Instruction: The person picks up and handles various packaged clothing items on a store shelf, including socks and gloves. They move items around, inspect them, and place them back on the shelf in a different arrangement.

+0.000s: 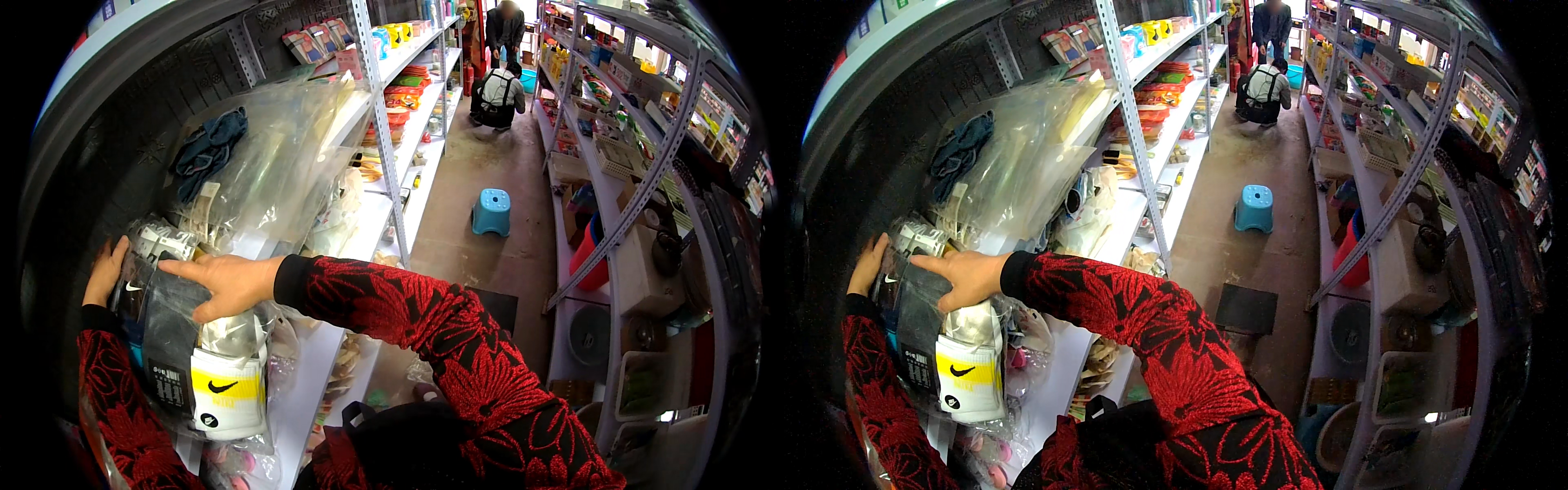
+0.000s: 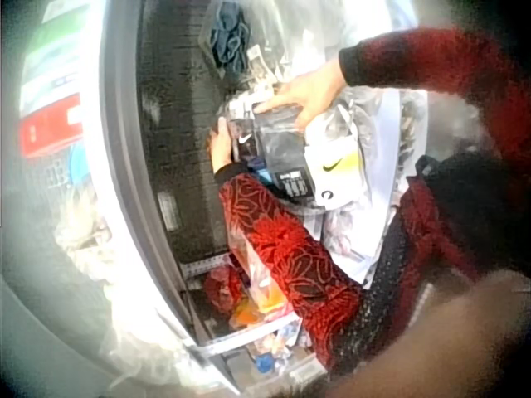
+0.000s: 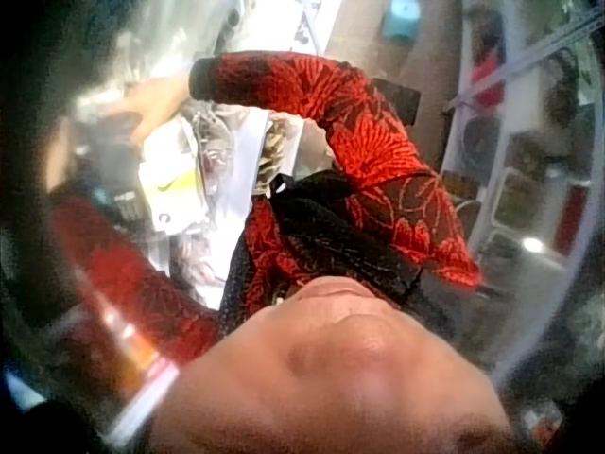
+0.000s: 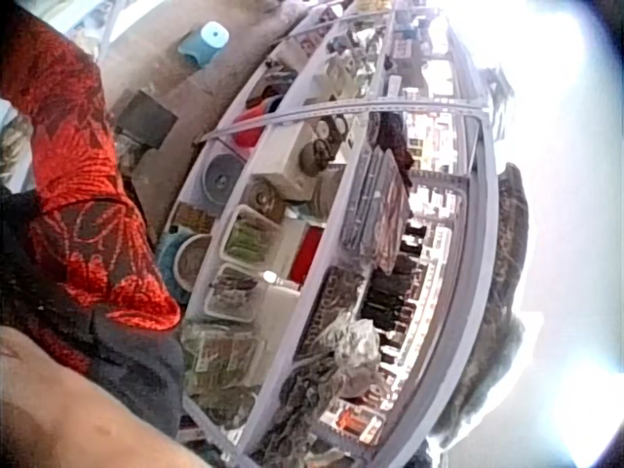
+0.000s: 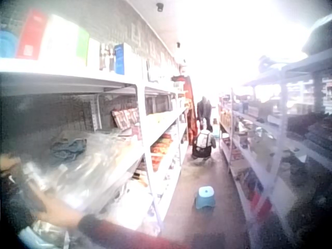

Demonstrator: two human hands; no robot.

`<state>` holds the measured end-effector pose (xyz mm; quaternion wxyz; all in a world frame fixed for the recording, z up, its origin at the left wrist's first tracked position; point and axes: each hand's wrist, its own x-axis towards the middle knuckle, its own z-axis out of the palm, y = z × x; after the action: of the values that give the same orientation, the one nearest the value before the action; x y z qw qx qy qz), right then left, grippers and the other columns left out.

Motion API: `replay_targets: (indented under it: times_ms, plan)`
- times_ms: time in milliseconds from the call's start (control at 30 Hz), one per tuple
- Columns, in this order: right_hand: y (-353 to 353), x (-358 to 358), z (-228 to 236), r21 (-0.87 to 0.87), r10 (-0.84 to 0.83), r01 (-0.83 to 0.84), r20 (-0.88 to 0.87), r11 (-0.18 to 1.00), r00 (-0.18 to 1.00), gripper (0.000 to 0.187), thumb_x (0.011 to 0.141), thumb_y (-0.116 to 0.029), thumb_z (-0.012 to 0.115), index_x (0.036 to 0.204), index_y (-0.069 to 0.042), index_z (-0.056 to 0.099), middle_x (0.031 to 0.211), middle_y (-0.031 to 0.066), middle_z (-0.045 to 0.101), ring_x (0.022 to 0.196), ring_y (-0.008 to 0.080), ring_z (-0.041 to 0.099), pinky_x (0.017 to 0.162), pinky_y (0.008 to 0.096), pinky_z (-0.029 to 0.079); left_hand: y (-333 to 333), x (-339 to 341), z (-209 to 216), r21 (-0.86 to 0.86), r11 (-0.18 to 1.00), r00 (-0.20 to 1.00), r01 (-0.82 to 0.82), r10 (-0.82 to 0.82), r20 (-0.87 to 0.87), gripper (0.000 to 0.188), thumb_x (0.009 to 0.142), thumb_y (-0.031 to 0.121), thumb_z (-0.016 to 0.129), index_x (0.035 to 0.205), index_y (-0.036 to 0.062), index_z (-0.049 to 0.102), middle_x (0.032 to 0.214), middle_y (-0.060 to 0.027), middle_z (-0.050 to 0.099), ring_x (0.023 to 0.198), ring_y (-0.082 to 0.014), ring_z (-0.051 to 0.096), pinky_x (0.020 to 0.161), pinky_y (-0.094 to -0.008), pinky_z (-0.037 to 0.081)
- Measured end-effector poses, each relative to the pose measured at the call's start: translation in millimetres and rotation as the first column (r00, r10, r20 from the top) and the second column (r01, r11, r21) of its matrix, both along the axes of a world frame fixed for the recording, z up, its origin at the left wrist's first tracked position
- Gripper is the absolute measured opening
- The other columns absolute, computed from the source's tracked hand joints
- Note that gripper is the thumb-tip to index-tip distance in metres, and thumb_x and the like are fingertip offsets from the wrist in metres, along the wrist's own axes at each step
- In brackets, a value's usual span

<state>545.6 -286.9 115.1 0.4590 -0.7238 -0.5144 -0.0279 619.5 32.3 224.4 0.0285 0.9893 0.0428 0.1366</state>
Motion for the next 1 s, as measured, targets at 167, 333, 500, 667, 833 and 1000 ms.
replay_targets:
  times_ms: [167,333,500,667,833,1000]
  plan:
    - [0,-2,-1,0.044,0.004,-0.004,0.006,0.999,1.0,0.078,0.073,-0.029,0.064,0.139,-0.011,0.025,0.112,0.0278,0.048,0.102,0.0382,0.051,0.088,0.0374,0.042,3,0,2,-0.043,0.999,1.0,0.029,-0.029,-0.01,0.08,0.083,0.061,0.037,0.128,-0.006,0.039,0.13,-0.03,0.038,0.125,-0.0384,0.033,0.103,-0.0372,0.026]
    - [1,-2,0,0.049,0.012,-0.011,-0.031,0.999,0.999,0.077,0.072,-0.029,0.064,0.137,-0.011,0.027,0.11,0.0272,0.049,0.1,0.0377,0.052,0.085,0.0379,0.043,6,2,0,-0.049,0.998,0.999,0.033,-0.034,-0.024,0.081,0.083,0.06,0.038,0.128,-0.0079,0.037,0.13,-0.0309,0.037,0.125,-0.0391,0.032,0.104,-0.0359,0.026]
    - [0,-1,-3,0.059,0.001,0.001,-0.027,0.998,1.0,0.077,0.071,-0.029,0.064,0.137,-0.011,0.028,0.108,0.0266,0.049,0.097,0.0374,0.053,0.084,0.0383,0.043,6,5,1,-0.05,0.998,0.999,0.022,-0.023,-0.026,0.084,0.083,0.06,0.039,0.129,-0.01,0.034,0.133,-0.0314,0.034,0.127,-0.0383,0.03,0.104,-0.0355,0.025]
    - [-1,-4,-2,0.066,-0.004,0.006,-0.035,0.998,0.999,0.077,0.07,-0.029,0.065,0.137,-0.012,0.029,0.108,0.0266,0.049,0.098,0.0376,0.053,0.084,0.0381,0.043,-4,-3,3,-0.072,0.997,1.0,0.003,-0.005,-0.029,0.086,0.081,0.061,0.04,0.13,-0.0092,0.033,0.134,-0.0302,0.033,0.128,-0.0376,0.029,0.105,-0.0348,0.024]
    - [-1,-5,-3,0.063,-0.024,0.026,-0.034,0.998,0.999,0.077,0.07,-0.029,0.065,0.136,-0.012,0.029,0.108,0.0269,0.049,0.098,0.0384,0.052,0.084,0.0385,0.043,-4,-1,5,-0.101,0.995,0.998,0.006,-0.013,-0.065,0.087,0.081,0.062,0.041,0.131,-0.009,0.033,0.134,-0.0301,0.033,0.129,-0.0367,0.029,0.105,-0.0347,0.023]
    - [-1,-3,-3,0.068,-0.03,0.032,-0.032,0.997,0.999,0.076,0.07,-0.029,0.065,0.136,-0.012,0.03,0.107,0.0272,0.05,0.099,0.0389,0.052,0.085,0.0388,0.043,-4,2,1,-0.095,0.994,0.998,0.056,-0.056,0.005,0.086,0.081,0.061,0.042,0.131,-0.0085,0.033,0.134,-0.03,0.033,0.129,-0.0362,0.029,0.105,-0.0343,0.023]
